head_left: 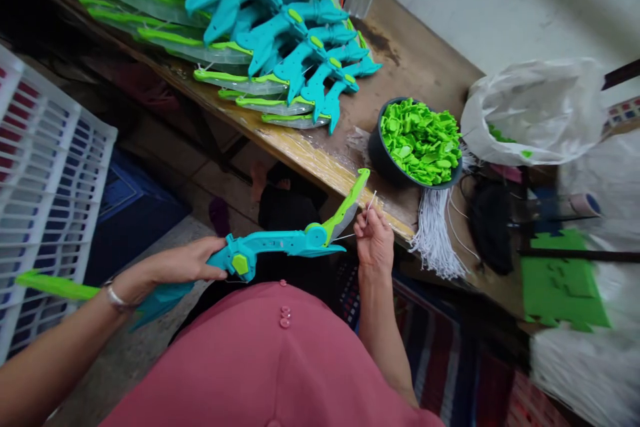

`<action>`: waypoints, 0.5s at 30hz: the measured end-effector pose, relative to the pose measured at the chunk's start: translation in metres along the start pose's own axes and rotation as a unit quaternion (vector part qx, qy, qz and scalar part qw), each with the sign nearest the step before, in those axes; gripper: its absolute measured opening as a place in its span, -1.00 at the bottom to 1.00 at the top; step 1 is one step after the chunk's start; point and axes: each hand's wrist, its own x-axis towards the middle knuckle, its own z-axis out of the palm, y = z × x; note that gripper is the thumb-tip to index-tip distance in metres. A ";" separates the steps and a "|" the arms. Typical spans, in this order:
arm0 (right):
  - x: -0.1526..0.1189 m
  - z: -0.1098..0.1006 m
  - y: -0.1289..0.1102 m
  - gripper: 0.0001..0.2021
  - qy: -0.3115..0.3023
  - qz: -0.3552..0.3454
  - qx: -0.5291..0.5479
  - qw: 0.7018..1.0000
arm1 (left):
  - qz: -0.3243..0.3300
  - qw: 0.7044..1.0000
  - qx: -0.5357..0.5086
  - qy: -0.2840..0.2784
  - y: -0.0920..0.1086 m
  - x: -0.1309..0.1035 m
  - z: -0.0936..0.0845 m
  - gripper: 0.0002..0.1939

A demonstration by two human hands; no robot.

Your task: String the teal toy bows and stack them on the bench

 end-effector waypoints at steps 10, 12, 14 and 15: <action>-0.025 0.003 -0.018 -0.86 -0.056 -0.083 -0.224 0.969 | -0.045 0.995 0.084 0.012 -0.006 -0.031 0.020 -0.55; -0.027 0.006 -0.020 -0.87 -0.075 -0.123 -0.282 0.948 | -0.056 0.993 0.094 0.042 -0.014 -0.035 0.027 -0.50; -0.027 0.010 -0.021 -0.89 -0.084 -0.156 -0.310 0.934 | -0.052 0.991 0.099 0.070 -0.022 -0.039 0.034 -0.48; -0.026 0.011 -0.022 -0.90 -0.083 -0.172 -0.317 0.929 | -0.044 0.991 0.100 0.078 -0.024 -0.040 0.036 -0.49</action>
